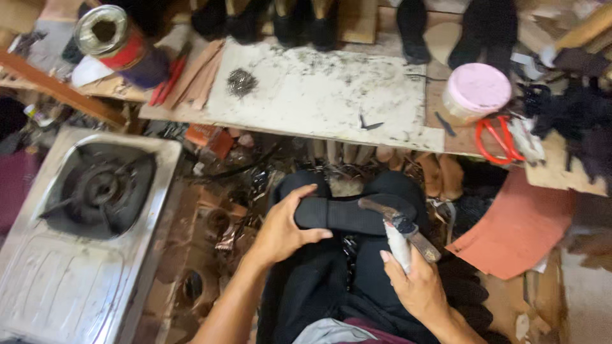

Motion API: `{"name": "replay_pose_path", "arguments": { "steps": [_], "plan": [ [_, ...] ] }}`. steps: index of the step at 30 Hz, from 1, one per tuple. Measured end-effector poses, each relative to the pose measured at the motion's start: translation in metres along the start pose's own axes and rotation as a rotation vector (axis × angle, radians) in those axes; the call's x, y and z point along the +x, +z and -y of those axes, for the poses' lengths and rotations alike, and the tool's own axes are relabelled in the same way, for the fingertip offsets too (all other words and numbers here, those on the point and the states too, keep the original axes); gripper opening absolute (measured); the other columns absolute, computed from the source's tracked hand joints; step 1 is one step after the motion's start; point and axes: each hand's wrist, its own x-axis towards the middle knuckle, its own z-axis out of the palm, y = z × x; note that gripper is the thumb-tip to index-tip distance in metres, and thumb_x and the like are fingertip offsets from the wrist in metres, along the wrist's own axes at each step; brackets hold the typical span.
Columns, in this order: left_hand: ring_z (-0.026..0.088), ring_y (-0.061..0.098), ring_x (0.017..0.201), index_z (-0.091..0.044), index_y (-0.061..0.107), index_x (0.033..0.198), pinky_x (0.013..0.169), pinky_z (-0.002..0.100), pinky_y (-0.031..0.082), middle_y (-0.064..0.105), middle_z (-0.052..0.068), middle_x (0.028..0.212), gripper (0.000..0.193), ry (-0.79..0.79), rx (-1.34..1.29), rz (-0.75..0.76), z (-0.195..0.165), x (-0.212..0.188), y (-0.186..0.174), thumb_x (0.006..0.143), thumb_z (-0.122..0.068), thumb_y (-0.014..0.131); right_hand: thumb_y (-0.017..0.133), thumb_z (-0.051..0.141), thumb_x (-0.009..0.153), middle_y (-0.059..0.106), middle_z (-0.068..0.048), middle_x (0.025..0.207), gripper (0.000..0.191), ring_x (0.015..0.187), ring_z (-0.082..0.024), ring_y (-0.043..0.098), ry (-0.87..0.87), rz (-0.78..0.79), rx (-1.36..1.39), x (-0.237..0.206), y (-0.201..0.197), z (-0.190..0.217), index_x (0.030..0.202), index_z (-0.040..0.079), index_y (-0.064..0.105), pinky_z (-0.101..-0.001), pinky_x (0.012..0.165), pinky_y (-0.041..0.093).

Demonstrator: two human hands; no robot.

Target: The person sits on the floor with a shoe upper on their lap, applies adhesive to the sole and upper, presses the sole onto the shoe, and repeatedly hammers the sole edge to bond it, working the shoe over and turning it while hammering different sections.

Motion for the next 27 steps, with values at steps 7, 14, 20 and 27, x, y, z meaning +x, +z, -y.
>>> {"name": "replay_pose_path", "arguments": {
  "steps": [7,14,20,27],
  "plan": [
    [0.032,0.066,0.124,-0.008,0.054,0.14,0.104,0.039,0.05,0.068,0.018,0.13,0.095,-0.072,-0.174,-0.009,0.05,-0.011,0.007,0.06,-0.033,0.098,0.071,0.022,0.091,0.068,-0.012,0.077,0.038,0.059,-0.027,0.063,0.285,0.162,0.329,0.003,-0.033,-0.022,0.124,0.005,0.063,-0.0373,0.052,0.052],
    [0.03,0.07,0.114,-0.007,0.058,0.131,0.098,0.039,0.053,0.072,0.016,0.118,0.085,-0.117,-0.21,-0.005,0.055,-0.005,0.0,0.06,-0.034,0.097,0.061,0.022,0.1,0.074,-0.023,0.095,0.029,0.087,-0.033,0.073,-0.351,0.795,0.938,0.054,-0.05,0.051,0.109,-0.003,0.069,-0.0494,0.081,0.058],
    [0.029,0.072,0.109,-0.007,0.061,0.123,0.094,0.038,0.055,0.074,0.014,0.113,0.077,-0.109,-0.213,0.006,0.051,-0.002,0.001,0.06,-0.034,0.096,0.072,0.018,0.085,0.076,-0.008,0.08,0.039,0.068,-0.02,0.078,-0.174,0.319,0.157,0.034,-0.006,0.088,0.12,0.003,0.067,-0.0343,0.064,0.058],
    [0.029,0.071,0.11,-0.006,0.063,0.124,0.094,0.038,0.054,0.074,0.015,0.114,0.077,-0.089,-0.187,-0.029,0.045,0.0,0.001,0.06,-0.034,0.097,0.073,0.025,0.088,0.066,-0.015,0.085,0.04,0.07,-0.029,0.064,-0.456,0.19,0.179,0.025,-0.002,0.063,0.117,0.001,0.06,-0.0397,0.064,0.055]
  ]
}}
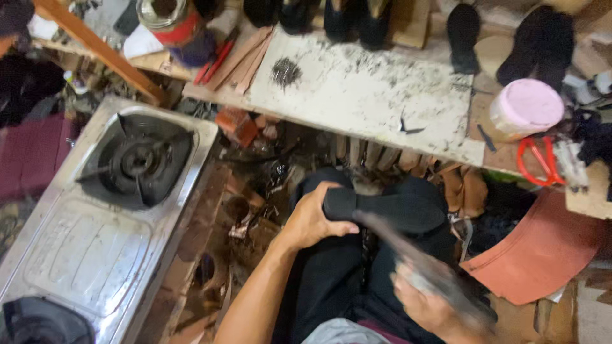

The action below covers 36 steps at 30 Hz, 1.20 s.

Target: The person sits on the floor with a shoe upper on their lap, applies adhesive to the sole and upper, presses the sole onto the shoe, and repeatedly hammers the sole edge to bond it, working the shoe over and turning it while hammering different sections.

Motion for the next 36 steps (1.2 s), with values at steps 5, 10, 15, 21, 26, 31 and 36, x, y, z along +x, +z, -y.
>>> {"name": "replay_pose_path", "arguments": {
  "steps": [5,10,15,21,26,31,36],
  "plan": [
    [0.027,0.072,0.108,-0.006,0.061,0.124,0.092,0.037,0.054,0.074,0.014,0.11,0.079,-0.095,0.0,0.044,-0.003,0.003,0.001,0.059,-0.035,0.096,0.073,0.021,0.082,0.072,-0.009,0.073,0.038,0.062,-0.022,0.067,0.433,-0.042,0.082,-0.028,-0.008,-0.004,0.114,0.002,0.068,-0.0424,0.058,0.056],
    [0.026,0.073,0.105,-0.006,0.062,0.123,0.092,0.037,0.055,0.074,0.013,0.109,0.078,-0.125,-0.008,0.05,-0.008,0.0,0.002,0.058,-0.032,0.096,0.069,0.026,0.092,0.07,-0.006,0.085,0.015,0.077,-0.019,0.068,-0.186,-0.203,-0.044,-0.048,-0.018,-0.024,0.099,0.012,0.067,-0.0344,0.069,0.055],
    [0.024,0.073,0.103,-0.007,0.062,0.121,0.09,0.036,0.055,0.074,0.011,0.107,0.076,-0.146,-0.011,0.075,-0.01,0.003,0.004,0.057,-0.032,0.096,0.073,0.021,0.091,0.069,-0.011,0.071,0.032,0.058,-0.02,0.067,0.663,-0.083,-0.02,-0.055,-0.02,-0.024,0.118,0.005,0.068,-0.0383,0.059,0.055],
    [0.027,0.074,0.099,-0.008,0.062,0.12,0.088,0.039,0.057,0.075,0.013,0.103,0.079,-0.228,0.094,0.211,-0.036,0.012,-0.006,0.055,-0.038,0.095,0.066,0.02,0.094,0.066,-0.014,0.076,0.015,0.068,-0.029,0.067,0.27,-0.306,-0.053,-0.092,-0.018,-0.044,0.095,0.005,0.065,-0.044,0.08,0.057],
    [0.036,0.063,0.114,-0.011,0.055,0.136,0.094,0.047,0.048,0.066,0.014,0.119,0.099,0.107,0.876,0.348,-0.081,0.025,-0.002,0.053,-0.048,0.095,0.076,0.024,0.082,0.071,-0.024,0.076,0.026,0.076,-0.044,0.071,0.518,-0.154,-0.272,-0.103,-0.009,-0.066,0.095,0.003,0.069,-0.0453,0.063,0.056],
    [0.035,0.059,0.119,-0.012,0.034,0.157,0.093,0.049,0.045,0.059,0.017,0.132,0.115,0.256,1.122,0.517,-0.093,0.032,0.067,0.064,-0.049,0.089,0.079,0.024,0.083,0.072,-0.018,0.072,0.038,0.064,-0.035,0.069,0.812,-0.197,-0.1,-0.088,-0.024,-0.035,0.115,0.008,0.068,-0.0406,0.057,0.055],
    [0.03,0.061,0.114,-0.014,0.028,0.159,0.095,0.048,0.046,0.062,0.015,0.127,0.102,0.211,1.085,0.56,-0.077,0.038,0.077,0.078,-0.044,0.083,0.072,0.018,0.093,0.062,-0.007,0.075,0.047,0.057,-0.014,0.062,0.193,-0.762,0.512,-0.083,-0.073,0.015,0.133,0.008,0.051,-0.0281,0.053,0.051]
  ]
}}
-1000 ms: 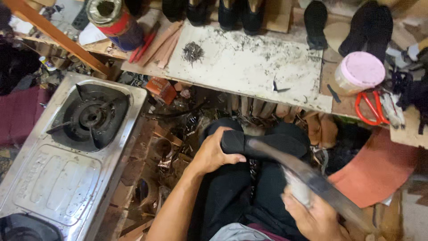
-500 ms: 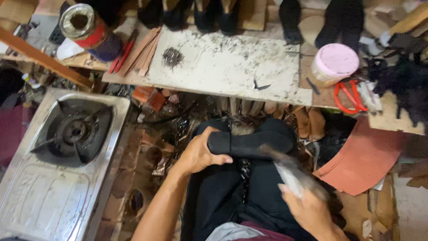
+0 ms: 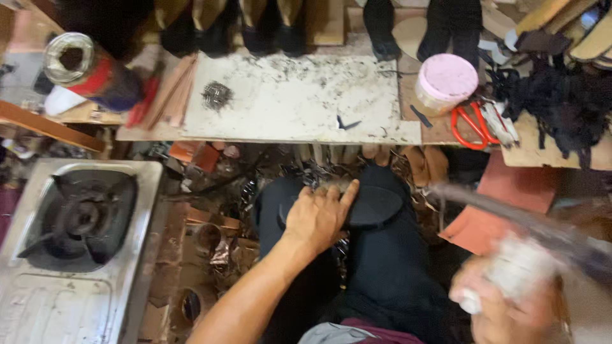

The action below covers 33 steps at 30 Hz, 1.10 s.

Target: The person sits on the floor with a shoe upper on their lap, applies adhesive to the sole and upper, presses the sole onto the shoe, and repeatedly hammers the sole edge to bond it, working the shoe over and turning it while hammering different sections.

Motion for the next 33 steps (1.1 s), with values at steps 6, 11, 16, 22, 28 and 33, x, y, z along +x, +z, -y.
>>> {"name": "replay_pose_path", "arguments": {
  "steps": [6,11,16,22,28,33],
  "plan": [
    [0.03,0.059,0.118,-0.013,0.025,0.159,0.095,0.046,0.046,0.061,0.015,0.127,0.108,0.014,0.0,0.015,-0.005,0.002,-0.007,0.074,-0.044,0.084,0.071,0.022,0.09,0.064,-0.01,0.067,0.038,0.054,-0.021,0.062,0.047,0.292,-0.439,-0.001,0.016,-0.031,0.121,0.003,0.059,-0.0362,0.052,0.051],
    [0.034,0.061,0.114,-0.013,0.02,0.16,0.1,0.049,0.044,0.057,0.019,0.132,0.111,0.019,0.029,0.053,-0.001,0.003,-0.008,0.076,-0.047,0.084,0.068,0.026,0.091,0.063,-0.01,0.067,0.042,0.052,-0.022,0.059,0.526,0.099,-0.444,-0.02,0.007,-0.03,0.123,0.001,0.059,-0.0377,0.05,0.05],
    [0.034,0.062,0.116,-0.013,0.02,0.159,0.1,0.047,0.045,0.056,0.018,0.136,0.114,0.018,-0.021,0.067,0.0,0.003,-0.008,0.073,-0.047,0.086,0.058,0.037,0.111,0.065,-0.003,0.081,0.027,0.066,-0.013,0.064,-0.224,-0.051,-0.089,-0.025,0.009,-0.034,0.113,0.01,0.058,-0.0292,0.07,0.054],
    [0.036,0.063,0.117,-0.013,0.025,0.159,0.099,0.045,0.047,0.057,0.019,0.137,0.115,0.008,-0.191,0.069,0.008,-0.008,-0.022,0.069,-0.05,0.087,0.065,0.023,0.092,0.058,-0.008,0.062,0.024,0.045,-0.019,0.057,0.761,0.068,-0.492,0.001,-0.017,-0.07,0.11,0.007,0.063,-0.038,0.042,0.047],
    [0.025,0.066,0.118,-0.011,0.021,0.164,0.103,0.033,0.048,0.068,0.019,0.128,0.122,-0.064,-1.072,0.04,0.009,-0.056,-0.015,0.068,-0.044,0.088,0.071,0.026,0.095,0.065,-0.011,0.068,0.027,0.056,-0.017,0.062,0.337,0.048,-0.779,0.054,-0.02,-0.054,0.103,0.001,0.065,-0.0359,0.054,0.051],
    [0.021,0.061,0.118,-0.007,0.023,0.166,0.106,0.03,0.044,0.067,0.014,0.131,0.117,-0.076,-1.423,-0.031,-0.005,-0.096,0.003,0.071,-0.031,0.087,0.072,0.027,0.094,0.071,-0.018,0.105,0.047,0.086,-0.033,0.07,-0.324,0.245,-1.041,0.116,0.011,-0.061,0.136,0.009,0.063,-0.0424,0.074,0.056]
  ]
}}
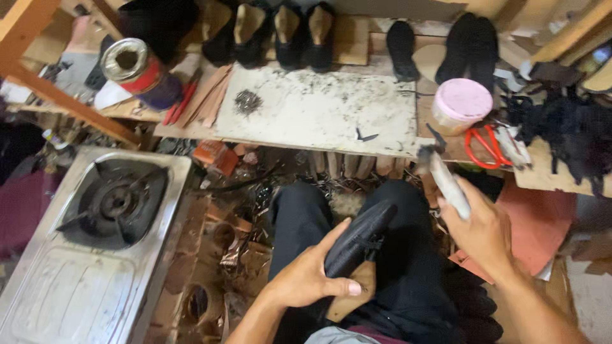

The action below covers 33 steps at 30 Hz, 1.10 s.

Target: The person sits on the floor with a shoe upper on their lap, applies adhesive to the sole and upper, presses the sole onto the shoe, and repeatedly hammers the sole edge to bond it, working the shoe over and turning it while hammering different sections.

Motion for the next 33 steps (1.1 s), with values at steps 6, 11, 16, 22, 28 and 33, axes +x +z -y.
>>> {"name": "replay_pose_path", "arguments": {
  "steps": [6,11,16,22,28,33],
  "plan": [
    [0.022,0.052,0.14,-0.003,0.019,0.165,0.118,0.031,0.035,0.055,0.014,0.152,0.116,0.014,-0.164,-0.047,0.014,-0.025,0.007,0.074,-0.031,0.086,0.077,0.032,0.089,0.073,-0.018,0.104,0.053,0.083,-0.04,0.07,-0.094,0.149,-0.273,0.058,0.038,-0.01,0.137,0.011,0.066,-0.0515,0.069,0.055],
    [0.022,0.038,0.152,0.0,0.021,0.164,0.124,0.033,0.026,0.042,0.015,0.163,0.112,0.086,-0.346,-0.119,0.031,-0.031,0.013,0.077,-0.029,0.085,0.078,0.031,0.087,0.069,-0.018,0.111,0.054,0.092,-0.04,0.068,-0.14,0.159,-0.322,0.076,0.048,0.005,0.137,0.011,0.066,-0.0526,0.075,0.053],
    [0.023,0.039,0.148,0.001,0.025,0.163,0.123,0.035,0.026,0.043,0.015,0.158,0.104,0.229,-0.458,-0.274,0.048,-0.024,0.027,0.083,-0.037,0.08,0.072,0.03,0.088,0.064,-0.014,0.131,0.054,0.114,-0.03,0.063,-0.024,0.193,0.18,0.013,0.034,0.056,0.134,0.004,0.063,-0.0456,0.099,0.051],
    [0.02,0.038,0.146,-0.004,0.028,0.16,0.123,0.035,0.026,0.044,0.01,0.156,0.084,0.316,-0.846,-0.284,0.068,-0.008,0.051,0.099,-0.052,0.059,0.079,0.024,0.078,0.037,-0.017,0.162,0.101,0.149,-0.025,0.036,0.371,0.683,1.369,-0.118,0.044,0.092,0.159,0.0,0.025,-0.0384,0.119,0.024],
    [0.029,0.04,0.145,-0.002,0.032,0.156,0.122,0.045,0.03,0.044,0.018,0.154,0.076,0.279,-0.77,-0.12,0.079,0.002,0.047,0.102,-0.046,0.062,0.075,0.017,0.07,0.056,-0.025,0.146,0.089,0.131,-0.032,0.056,0.88,0.651,1.22,-0.158,0.034,0.05,0.152,-0.001,0.043,-0.0429,0.109,0.04],
    [0.03,0.031,0.155,-0.014,0.005,0.168,0.128,0.045,0.021,0.029,0.014,0.169,0.114,0.337,-0.797,-0.037,0.066,0.014,0.032,0.083,-0.026,0.08,0.068,0.022,0.089,0.038,-0.023,0.159,0.059,0.149,-0.031,0.044,0.079,0.618,0.994,-0.162,0.022,0.033,0.138,-0.003,0.049,-0.0416,0.12,0.037]
  ]
}}
